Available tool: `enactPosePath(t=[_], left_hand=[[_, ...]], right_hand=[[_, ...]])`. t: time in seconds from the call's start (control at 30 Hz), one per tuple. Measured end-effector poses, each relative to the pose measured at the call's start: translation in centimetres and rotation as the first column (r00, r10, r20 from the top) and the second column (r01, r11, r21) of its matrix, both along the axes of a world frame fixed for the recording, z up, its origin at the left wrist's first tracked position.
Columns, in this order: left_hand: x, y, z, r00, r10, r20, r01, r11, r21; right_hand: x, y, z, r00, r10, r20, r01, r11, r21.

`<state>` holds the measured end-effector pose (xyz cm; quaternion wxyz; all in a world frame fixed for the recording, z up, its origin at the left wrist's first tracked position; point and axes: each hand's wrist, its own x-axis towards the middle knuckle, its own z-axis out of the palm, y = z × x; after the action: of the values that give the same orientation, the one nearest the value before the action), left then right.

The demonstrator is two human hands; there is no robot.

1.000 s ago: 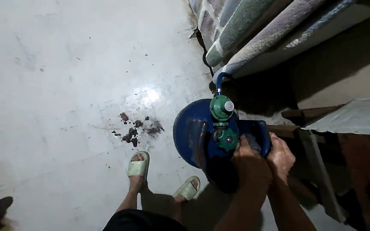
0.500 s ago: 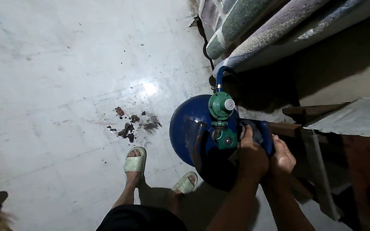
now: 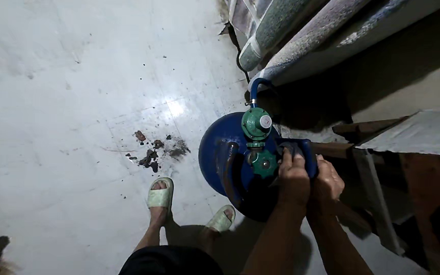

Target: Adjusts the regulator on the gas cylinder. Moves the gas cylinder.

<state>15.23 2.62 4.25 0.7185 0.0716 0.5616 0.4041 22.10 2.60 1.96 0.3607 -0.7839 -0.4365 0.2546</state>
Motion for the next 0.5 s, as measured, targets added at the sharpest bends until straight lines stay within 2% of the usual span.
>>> enactPosePath(t=[0.03,0.1,0.2,0.3,0.4,0.5], left_hand=[[0.0,-0.6,-0.2,0.995,0.083,0.052,-0.084,0.996,0.023],[0.2,-1.0,-0.3,0.988,0.132,0.079,-0.137,0.989,0.053],[0.7,-0.7,-0.7,0.996,0.088,0.007,-0.088,0.987,0.137],[1.2,0.5,-1.3,0.999,0.01,-0.053,-0.001,0.984,0.178],[1.3,2.1,-2.1,0.998,0.048,-0.029,-0.046,0.997,0.066],[1.4,4.2,-3.9,0.982,0.18,0.055,-0.172,0.978,-0.119]], right_hand=[[0.2,0.0,-0.1,1.0,0.001,-0.023,-0.001,1.0,0.002],[0.3,0.1,-0.1,0.994,-0.022,-0.103,0.021,1.0,-0.01],[0.1,0.3,0.2,0.974,-0.094,-0.204,0.085,0.995,-0.051],[-0.2,0.4,0.6,0.965,-0.116,-0.235,0.096,0.991,-0.097],[0.2,0.4,0.2,0.96,-0.1,-0.261,0.076,0.992,-0.102],[0.2,0.3,0.2,0.951,-0.1,-0.294,0.077,0.993,-0.089]])
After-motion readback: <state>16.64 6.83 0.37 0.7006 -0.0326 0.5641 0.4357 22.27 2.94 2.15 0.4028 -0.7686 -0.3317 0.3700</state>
